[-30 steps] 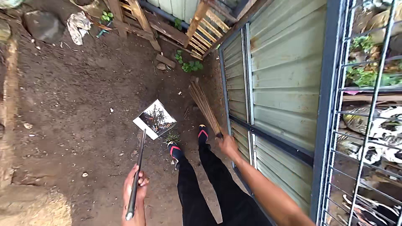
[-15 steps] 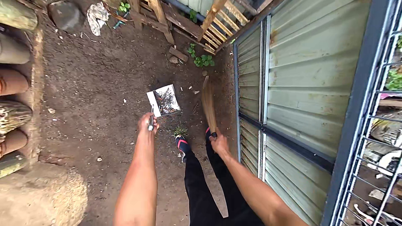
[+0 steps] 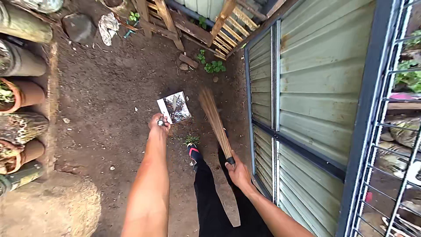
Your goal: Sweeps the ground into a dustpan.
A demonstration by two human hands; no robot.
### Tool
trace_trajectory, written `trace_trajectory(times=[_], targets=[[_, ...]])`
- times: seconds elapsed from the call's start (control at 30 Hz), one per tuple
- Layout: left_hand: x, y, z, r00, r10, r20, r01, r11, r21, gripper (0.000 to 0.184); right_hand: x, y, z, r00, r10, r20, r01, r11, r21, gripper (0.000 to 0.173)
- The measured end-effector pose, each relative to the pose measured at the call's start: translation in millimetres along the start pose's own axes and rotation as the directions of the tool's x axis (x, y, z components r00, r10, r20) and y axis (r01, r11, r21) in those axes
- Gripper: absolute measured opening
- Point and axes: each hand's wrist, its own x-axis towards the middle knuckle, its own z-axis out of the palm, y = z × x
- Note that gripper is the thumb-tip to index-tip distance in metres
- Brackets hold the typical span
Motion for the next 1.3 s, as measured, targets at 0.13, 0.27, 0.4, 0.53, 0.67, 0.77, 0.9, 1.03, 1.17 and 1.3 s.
trace_trajectory(times=[0.13,0.27,0.4,0.53,0.67,0.77,0.9,1.03,1.17,1.3], targets=[[4.8,10.9,-27.9,0.999,-0.022,0.033,0.023,1.000,-0.021,0.010,31.9,-30.9,20.1,0.994,0.099,-0.047,-0.092,0.987,0.133,0.069],[12.3,38.1,-49.7,0.999,-0.022,0.027,0.022,1.000,0.008,0.011,28.9,-61.1,56.8,0.987,0.155,-0.052,-0.131,0.939,0.317,0.068],[16.1,78.8,-65.1,1.000,-0.006,0.013,0.005,0.999,0.035,0.013,20.3,-92.0,90.8,0.978,0.199,-0.061,-0.158,0.901,0.404,0.072],[38.0,114.7,-75.6,1.000,-0.002,0.022,0.000,0.998,0.065,0.010,31.0,-136.6,118.4,0.963,0.268,-0.030,-0.233,0.883,0.407,0.072],[62.0,136.8,-75.0,0.998,0.058,-0.011,-0.055,0.983,0.175,0.007,44.5,-185.8,161.8,0.979,0.201,0.045,-0.202,0.899,0.390,0.073],[84.8,140.3,-68.5,0.995,0.086,-0.056,-0.063,0.944,0.323,0.011,12.3,-219.7,182.8,0.986,0.058,0.157,-0.103,0.948,0.300,0.071],[100.6,152.4,-60.7,0.994,0.093,-0.058,-0.066,0.929,0.363,0.015,-61.3,-235.4,171.9,0.963,-0.056,0.263,-0.020,0.961,0.277,0.070],[109.4,176.5,-77.8,0.998,0.066,-0.008,-0.061,0.956,0.289,0.012,-105.7,-230.0,150.2,0.986,-0.027,0.166,-0.012,0.973,0.230,0.069],[109.4,191.6,-105.2,0.999,0.013,0.038,-0.022,0.966,0.259,0.007,-64.2,-229.2,144.6,0.998,0.055,0.008,-0.055,0.977,0.206,0.070],[105.1,203.3,-132.7,0.997,-0.040,0.071,0.034,0.995,0.091,0.007,-14.4,-253.9,161.2,0.991,0.115,-0.066,-0.094,0.961,0.259,0.070]])
